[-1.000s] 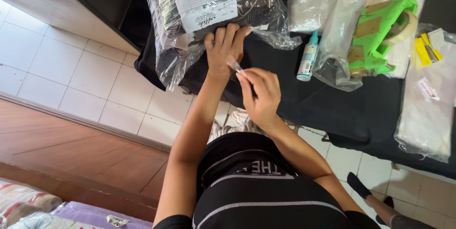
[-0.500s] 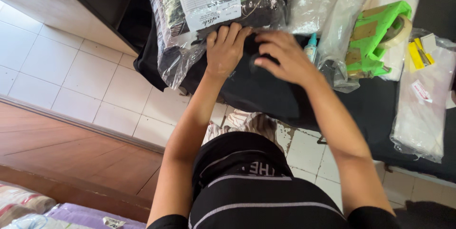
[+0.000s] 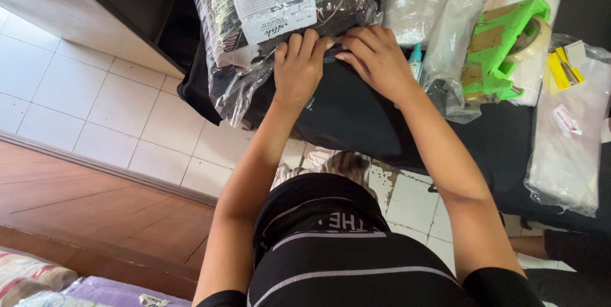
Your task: The person smooths a patterned garment inside a clear plastic bag on a table, then uses a green tape dispenser to apply clear tape to seal the bag's opening. The person presses the tape down firmly to secure the package.
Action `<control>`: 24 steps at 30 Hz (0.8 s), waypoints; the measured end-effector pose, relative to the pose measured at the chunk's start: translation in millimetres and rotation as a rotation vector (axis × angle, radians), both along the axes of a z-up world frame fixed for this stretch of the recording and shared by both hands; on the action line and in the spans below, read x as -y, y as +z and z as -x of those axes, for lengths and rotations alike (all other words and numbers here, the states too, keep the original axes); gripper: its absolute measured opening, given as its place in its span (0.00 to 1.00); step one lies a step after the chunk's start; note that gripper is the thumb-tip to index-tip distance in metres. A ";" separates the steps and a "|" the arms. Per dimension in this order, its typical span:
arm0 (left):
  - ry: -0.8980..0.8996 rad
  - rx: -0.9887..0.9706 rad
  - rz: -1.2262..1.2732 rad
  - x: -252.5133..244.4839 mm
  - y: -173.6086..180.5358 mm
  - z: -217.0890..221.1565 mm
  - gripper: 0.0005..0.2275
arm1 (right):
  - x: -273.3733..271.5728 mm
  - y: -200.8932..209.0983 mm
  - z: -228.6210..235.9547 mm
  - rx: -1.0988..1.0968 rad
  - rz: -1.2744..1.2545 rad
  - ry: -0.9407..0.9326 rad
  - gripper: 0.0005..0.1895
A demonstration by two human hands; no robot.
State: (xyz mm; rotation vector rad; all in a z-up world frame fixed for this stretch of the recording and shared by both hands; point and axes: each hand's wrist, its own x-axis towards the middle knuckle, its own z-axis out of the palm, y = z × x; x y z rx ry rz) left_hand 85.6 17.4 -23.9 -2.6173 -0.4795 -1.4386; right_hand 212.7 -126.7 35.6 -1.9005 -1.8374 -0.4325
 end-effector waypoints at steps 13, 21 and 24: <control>0.032 -0.023 0.089 9.3 3.9 -0.6 0.05 | -12.0 -21.2 3.1 0.121 -0.165 -0.063 0.15; 0.042 -0.038 0.097 9.9 3.6 -1.2 0.07 | -16.3 -36.7 -6.0 0.160 -0.253 -0.049 0.16; 0.031 -0.042 0.085 9.3 3.1 -0.3 0.08 | -18.7 -41.6 -10.0 0.196 -0.270 -0.049 0.18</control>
